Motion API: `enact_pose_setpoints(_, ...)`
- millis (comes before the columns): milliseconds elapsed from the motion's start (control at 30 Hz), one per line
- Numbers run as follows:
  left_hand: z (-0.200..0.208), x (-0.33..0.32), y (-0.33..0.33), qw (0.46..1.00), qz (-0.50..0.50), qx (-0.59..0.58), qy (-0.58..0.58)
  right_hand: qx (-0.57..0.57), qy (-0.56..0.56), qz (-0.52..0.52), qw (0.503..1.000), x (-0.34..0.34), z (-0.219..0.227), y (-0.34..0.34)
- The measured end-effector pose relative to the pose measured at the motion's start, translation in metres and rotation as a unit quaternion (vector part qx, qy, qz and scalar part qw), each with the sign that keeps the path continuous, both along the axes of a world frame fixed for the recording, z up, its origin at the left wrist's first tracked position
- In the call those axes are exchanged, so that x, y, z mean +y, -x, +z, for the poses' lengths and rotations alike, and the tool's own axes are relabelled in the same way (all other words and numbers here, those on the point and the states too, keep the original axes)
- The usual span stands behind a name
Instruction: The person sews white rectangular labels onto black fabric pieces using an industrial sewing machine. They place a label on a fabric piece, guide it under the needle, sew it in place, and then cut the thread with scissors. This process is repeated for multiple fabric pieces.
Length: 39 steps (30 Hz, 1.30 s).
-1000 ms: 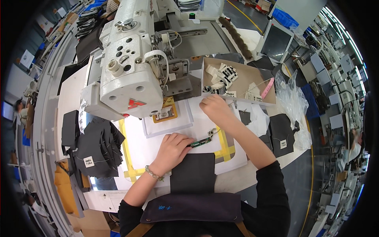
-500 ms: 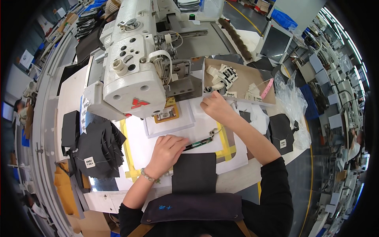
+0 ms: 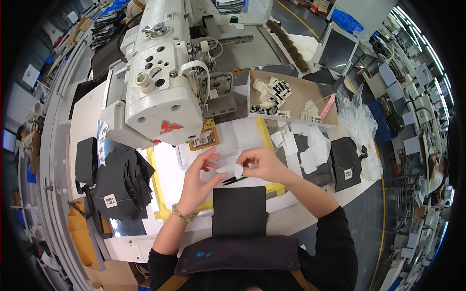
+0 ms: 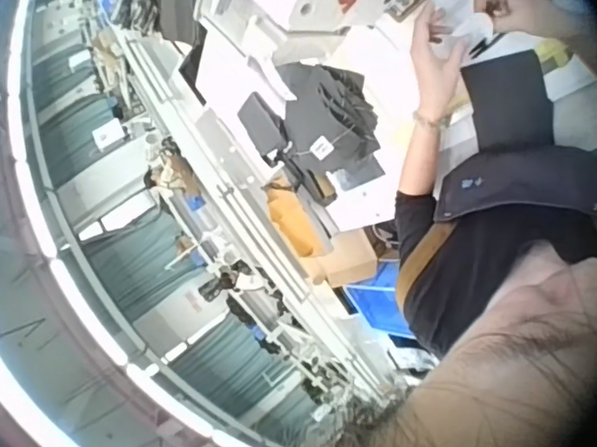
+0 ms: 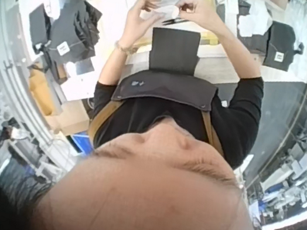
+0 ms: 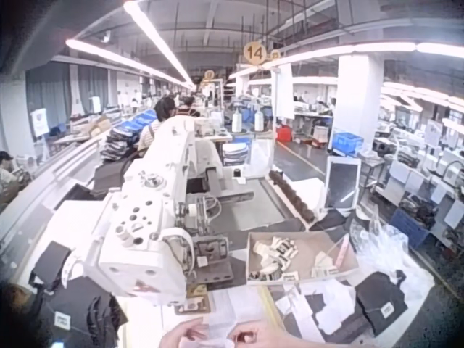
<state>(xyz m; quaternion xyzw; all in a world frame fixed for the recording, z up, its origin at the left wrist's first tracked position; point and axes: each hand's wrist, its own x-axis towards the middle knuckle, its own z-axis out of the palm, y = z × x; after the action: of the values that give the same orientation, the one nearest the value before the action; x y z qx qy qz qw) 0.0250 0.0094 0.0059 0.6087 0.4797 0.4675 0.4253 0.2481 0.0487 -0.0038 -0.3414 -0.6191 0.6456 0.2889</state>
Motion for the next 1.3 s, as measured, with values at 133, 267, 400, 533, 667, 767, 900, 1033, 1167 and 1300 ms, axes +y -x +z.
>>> enact_pose_setpoints(133,-0.022,0.005,0.009,0.991,-0.05,-0.062,0.105,0.047,0.133,0.014,0.99,-0.003,-0.02,0.011)
enact_pose_setpoints(267,-0.02,0.008,0.013,0.987,-0.025,-0.083,0.138,0.048,0.182,-0.032,0.982,0.011,-0.008,0.003)
enact_pose_setpoints(400,-0.021,0.011,0.019,0.991,0.006,-0.057,0.119,-0.056,0.014,-0.065,0.996,0.009,0.007,0.022)
enact_pose_setpoints(533,-0.037,0.018,0.036,0.999,-0.019,-0.034,-0.021,-0.096,-0.343,-0.098,0.929,0.017,-0.009,0.039)
enact_pose_setpoints(667,-0.032,0.021,0.051,0.984,-0.089,0.107,-0.107,-0.178,-0.578,-0.093,0.791,0.027,-0.022,0.043)
enact_pose_setpoints(767,-0.034,0.022,0.058,0.957,-0.143,0.215,-0.132,-0.242,-0.6,-0.067,0.759,0.028,-0.029,0.045)
enact_pose_setpoints(900,-0.038,0.022,0.059,0.908,-0.157,0.325,-0.213,-0.281,-0.603,-0.037,0.746,0.024,-0.031,0.043)
enact_pose_setpoints(1033,-0.041,0.026,0.061,0.884,-0.172,0.37,-0.229,-0.31,-0.597,0.032,0.739,0.017,-0.028,0.039)
enact_pose_setpoints(1167,-0.042,0.031,0.065,0.875,-0.193,0.395,-0.205,-0.349,-0.563,0.05,0.747,0.009,-0.028,0.039)
enact_pose_setpoints(1300,-0.043,0.031,0.063,0.862,-0.161,0.444,-0.184,-0.375,-0.538,0.033,0.754,0.006,-0.031,0.039)
